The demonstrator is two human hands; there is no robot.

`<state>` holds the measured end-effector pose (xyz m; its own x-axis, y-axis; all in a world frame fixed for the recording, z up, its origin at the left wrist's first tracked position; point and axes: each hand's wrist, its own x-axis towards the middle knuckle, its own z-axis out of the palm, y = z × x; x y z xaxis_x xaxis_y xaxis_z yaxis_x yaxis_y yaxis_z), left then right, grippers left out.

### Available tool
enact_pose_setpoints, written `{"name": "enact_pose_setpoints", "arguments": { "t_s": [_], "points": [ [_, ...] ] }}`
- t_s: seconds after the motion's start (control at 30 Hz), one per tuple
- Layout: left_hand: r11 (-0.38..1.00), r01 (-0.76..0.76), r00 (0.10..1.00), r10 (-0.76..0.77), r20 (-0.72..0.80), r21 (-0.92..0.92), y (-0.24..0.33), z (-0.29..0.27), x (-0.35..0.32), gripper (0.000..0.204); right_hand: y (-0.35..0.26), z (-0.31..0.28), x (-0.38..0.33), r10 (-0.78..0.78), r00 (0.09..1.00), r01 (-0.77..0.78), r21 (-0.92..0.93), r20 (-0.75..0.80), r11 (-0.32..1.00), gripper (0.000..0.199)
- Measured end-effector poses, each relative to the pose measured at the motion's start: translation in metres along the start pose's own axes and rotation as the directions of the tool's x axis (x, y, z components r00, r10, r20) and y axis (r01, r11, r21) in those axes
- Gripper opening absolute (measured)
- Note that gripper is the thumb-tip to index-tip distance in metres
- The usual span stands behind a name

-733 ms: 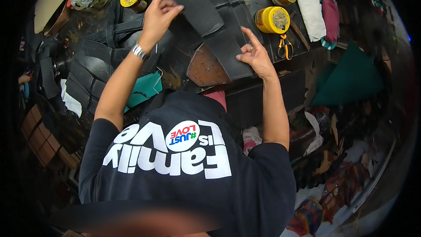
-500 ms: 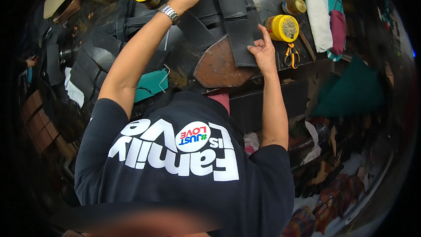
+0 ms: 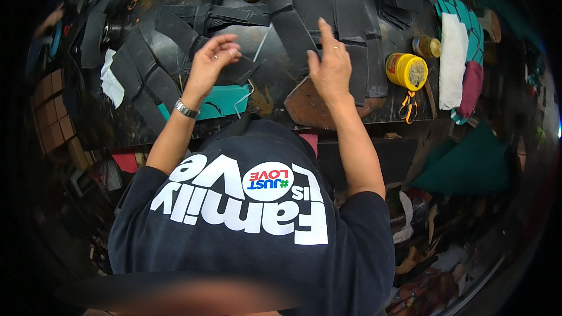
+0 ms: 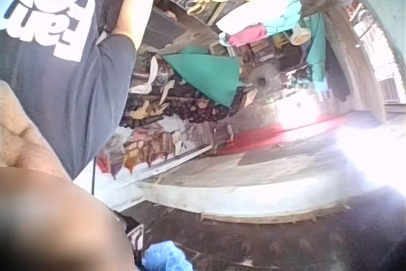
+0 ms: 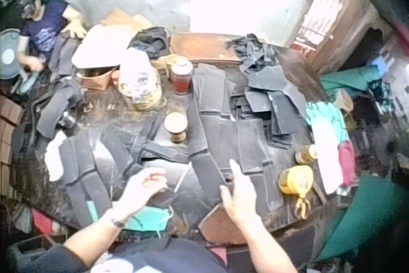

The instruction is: The person applies adhesive from a yellow container to black rubber strips and presses them together on a workbench. They repeatedly pick up, align, and join rubber pieces, occasionally moving aside other items on the table. The process continues with multiple rubber strips being handled and assembled.

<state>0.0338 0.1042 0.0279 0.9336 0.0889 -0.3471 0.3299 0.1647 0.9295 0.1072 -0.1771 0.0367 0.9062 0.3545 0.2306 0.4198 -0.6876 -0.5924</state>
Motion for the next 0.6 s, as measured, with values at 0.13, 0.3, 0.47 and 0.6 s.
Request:
{"name": "enact_pose_setpoints", "arguments": {
  "t_s": [0.13, 0.3, 0.47, 0.6],
  "points": [
    [0.994, 0.051, 0.994, -0.042, 0.099, -0.096, -0.018, 0.013, -0.02, 0.034, -0.012, 0.035, 0.023, 0.018, 0.996, 0.011, -0.327, 0.085, 0.945, 0.085],
    [0.978, 0.167, 0.981, -0.151, 0.124, -0.127, -0.031, 0.027, -0.024, 0.04, -0.011, 0.045, 0.028, 0.004, 0.998, 0.015, -0.291, 0.064, 0.957, 0.082],
    [0.851, 0.263, 0.964, -0.254, 0.082, -0.454, -0.025, 0.05, -0.012, 0.047, -0.037, 0.02, 0.026, 0.296, 0.938, -0.345, 0.597, 0.182, 0.724, 0.075],
    [0.544, 0.376, 0.924, -0.162, 0.346, -0.75, -0.006, 0.045, 0.007, 0.045, -0.063, -0.023, 0.017, 0.131, 0.84, -0.54, 0.789, 0.526, 0.294, 0.081]
  ]
}}
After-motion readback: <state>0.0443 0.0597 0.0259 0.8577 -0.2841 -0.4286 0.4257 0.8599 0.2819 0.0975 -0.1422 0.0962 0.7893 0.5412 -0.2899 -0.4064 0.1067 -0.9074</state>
